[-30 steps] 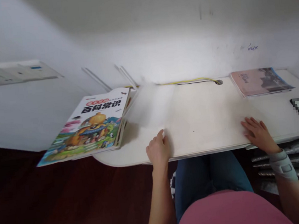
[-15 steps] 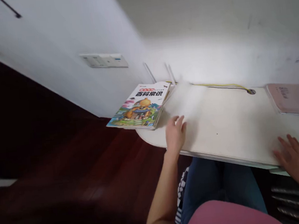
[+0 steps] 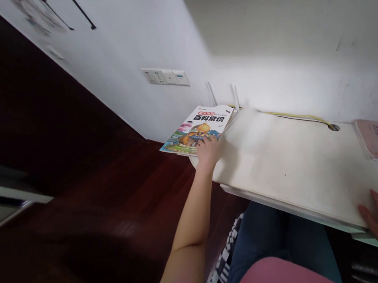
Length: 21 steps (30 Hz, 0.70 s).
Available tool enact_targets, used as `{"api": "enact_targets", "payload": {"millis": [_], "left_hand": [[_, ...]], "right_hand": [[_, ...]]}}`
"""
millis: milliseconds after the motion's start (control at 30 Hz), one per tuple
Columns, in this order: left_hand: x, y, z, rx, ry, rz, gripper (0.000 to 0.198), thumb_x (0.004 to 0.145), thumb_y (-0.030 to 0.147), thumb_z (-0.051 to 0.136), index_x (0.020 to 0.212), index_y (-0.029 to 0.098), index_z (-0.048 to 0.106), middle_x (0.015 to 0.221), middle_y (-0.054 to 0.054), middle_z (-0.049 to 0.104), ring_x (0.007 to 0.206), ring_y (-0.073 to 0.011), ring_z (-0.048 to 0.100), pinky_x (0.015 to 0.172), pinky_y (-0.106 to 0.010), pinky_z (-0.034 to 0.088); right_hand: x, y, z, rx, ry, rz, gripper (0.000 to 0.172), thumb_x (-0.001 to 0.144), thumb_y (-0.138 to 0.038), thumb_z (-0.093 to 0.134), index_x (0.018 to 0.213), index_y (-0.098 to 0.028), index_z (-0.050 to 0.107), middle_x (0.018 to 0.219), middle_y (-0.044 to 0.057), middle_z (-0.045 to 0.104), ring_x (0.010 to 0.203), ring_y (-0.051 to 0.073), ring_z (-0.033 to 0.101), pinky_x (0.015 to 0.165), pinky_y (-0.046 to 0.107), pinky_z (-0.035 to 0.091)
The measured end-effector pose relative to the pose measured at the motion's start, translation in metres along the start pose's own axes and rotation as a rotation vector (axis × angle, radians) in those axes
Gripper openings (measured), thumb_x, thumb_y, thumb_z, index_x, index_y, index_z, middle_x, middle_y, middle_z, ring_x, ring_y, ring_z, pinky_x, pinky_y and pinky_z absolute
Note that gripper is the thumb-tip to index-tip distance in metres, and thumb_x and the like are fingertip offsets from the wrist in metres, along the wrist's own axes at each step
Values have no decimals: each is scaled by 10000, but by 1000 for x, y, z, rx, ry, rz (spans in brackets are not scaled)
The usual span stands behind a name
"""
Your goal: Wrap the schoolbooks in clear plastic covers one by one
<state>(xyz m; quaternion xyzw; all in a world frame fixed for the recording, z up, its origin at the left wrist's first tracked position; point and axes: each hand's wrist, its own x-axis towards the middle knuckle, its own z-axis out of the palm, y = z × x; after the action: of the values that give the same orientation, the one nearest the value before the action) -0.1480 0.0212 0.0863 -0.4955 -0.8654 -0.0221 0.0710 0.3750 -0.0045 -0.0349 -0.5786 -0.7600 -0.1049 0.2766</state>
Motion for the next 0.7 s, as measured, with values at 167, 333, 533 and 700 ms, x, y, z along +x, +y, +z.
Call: {"api": "enact_targets", "payload": {"millis": [167,333,533,700], "left_hand": [[6,-14,-23,36,-153,42,372,914,253,363,1099,24,591,1022,-291,646,974,-355,647,811,-423,470],[13,-13,-32,77,-146,74,362,876,144,367,1169,22,542,1018,-280,656,990,-352,646,808,-424,473],[2,0,-36,137,-104,99,363,875,103,320,1121,12,572,996,-280,658,985,-366,642,803,-454,468],[-17,-32,-88,112,148,6,319,894,147,364,1134,122,573,916,-170,681,870,-319,659,758,-470,495]], "right_hand": [[0,-1,-1,9,-14,-20,576,850,-495,402,1347,-213,475,1186,167,624,1133,398,558,873,570,460],[-4,6,6,-49,-39,-54,596,883,-544,373,1346,-180,463,1259,175,591,1139,358,566,929,546,438],[-7,11,10,-100,-57,-97,497,911,-503,354,1248,-191,545,1320,146,559,1198,314,533,964,502,423],[-8,9,12,-102,-40,-102,454,915,-472,382,1229,-195,559,1299,141,575,1198,304,533,973,500,414]]}}
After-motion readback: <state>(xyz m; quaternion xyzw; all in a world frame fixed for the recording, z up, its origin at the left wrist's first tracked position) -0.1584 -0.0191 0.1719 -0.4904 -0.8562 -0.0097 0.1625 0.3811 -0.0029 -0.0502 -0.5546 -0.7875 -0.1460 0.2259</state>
